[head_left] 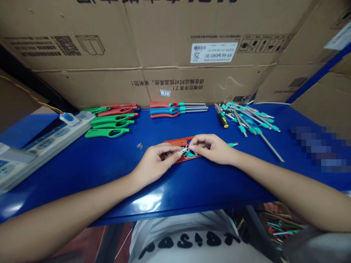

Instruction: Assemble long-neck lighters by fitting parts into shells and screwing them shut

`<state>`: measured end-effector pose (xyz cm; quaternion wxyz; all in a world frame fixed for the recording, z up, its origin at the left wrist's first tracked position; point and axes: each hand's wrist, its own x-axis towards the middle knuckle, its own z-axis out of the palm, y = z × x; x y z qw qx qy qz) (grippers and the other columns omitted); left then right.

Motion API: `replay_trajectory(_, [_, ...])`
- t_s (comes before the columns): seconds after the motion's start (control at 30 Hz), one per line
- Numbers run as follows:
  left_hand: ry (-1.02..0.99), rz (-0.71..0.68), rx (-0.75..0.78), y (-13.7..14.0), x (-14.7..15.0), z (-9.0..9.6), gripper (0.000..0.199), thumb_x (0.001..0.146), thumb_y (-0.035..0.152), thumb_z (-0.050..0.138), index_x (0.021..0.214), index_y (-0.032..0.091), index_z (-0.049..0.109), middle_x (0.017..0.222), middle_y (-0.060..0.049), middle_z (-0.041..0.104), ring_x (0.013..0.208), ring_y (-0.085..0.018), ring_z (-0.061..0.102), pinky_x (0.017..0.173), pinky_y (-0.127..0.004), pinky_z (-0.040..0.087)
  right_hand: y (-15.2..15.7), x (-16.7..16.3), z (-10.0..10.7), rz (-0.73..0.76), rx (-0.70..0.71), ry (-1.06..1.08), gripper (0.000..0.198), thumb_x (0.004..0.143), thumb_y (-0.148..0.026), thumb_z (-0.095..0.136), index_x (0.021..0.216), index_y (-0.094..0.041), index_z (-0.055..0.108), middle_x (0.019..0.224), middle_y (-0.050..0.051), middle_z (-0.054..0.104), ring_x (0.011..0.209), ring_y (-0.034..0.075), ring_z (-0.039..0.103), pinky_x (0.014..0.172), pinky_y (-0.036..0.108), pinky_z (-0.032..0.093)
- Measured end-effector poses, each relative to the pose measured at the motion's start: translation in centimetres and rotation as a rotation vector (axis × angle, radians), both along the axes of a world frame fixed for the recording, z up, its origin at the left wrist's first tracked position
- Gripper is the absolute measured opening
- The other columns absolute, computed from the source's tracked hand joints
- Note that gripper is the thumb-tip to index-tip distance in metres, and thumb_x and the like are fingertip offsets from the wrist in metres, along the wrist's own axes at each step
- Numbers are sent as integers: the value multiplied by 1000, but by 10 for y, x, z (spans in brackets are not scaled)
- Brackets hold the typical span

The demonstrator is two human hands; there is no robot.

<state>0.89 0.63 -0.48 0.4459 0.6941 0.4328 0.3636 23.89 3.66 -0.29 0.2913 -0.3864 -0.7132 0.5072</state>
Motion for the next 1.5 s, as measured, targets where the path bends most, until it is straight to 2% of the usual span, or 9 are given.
replay_trajectory(0.27, [29,0,-27,0,0,1,29,87,39,71,103,16,79,92,-7,77,66,-14,63,61,-25,50,0,0,-1,-3,12,13,34,87,-50,65,88,-17,61,73,-1,56,60,10,45,56,24,35])
replay_trajectory(0.83, [67,-17,24,0,-1,-2,29,89,38,69,103,15,79,95,-9,77,72,-18,68,63,-28,52,-2,-1,-1,-9,52,-14,34,90,-51,61,86,-18,56,68,-3,51,56,9,41,53,23,32])
replay_trajectory(1.5, [84,-24,78,-1,0,-3,24,91,36,68,102,18,80,97,-8,78,73,-17,69,64,-27,53,-2,-1,-5,-3,77,-51,33,91,-51,60,85,-18,56,68,-3,53,55,9,42,52,23,31])
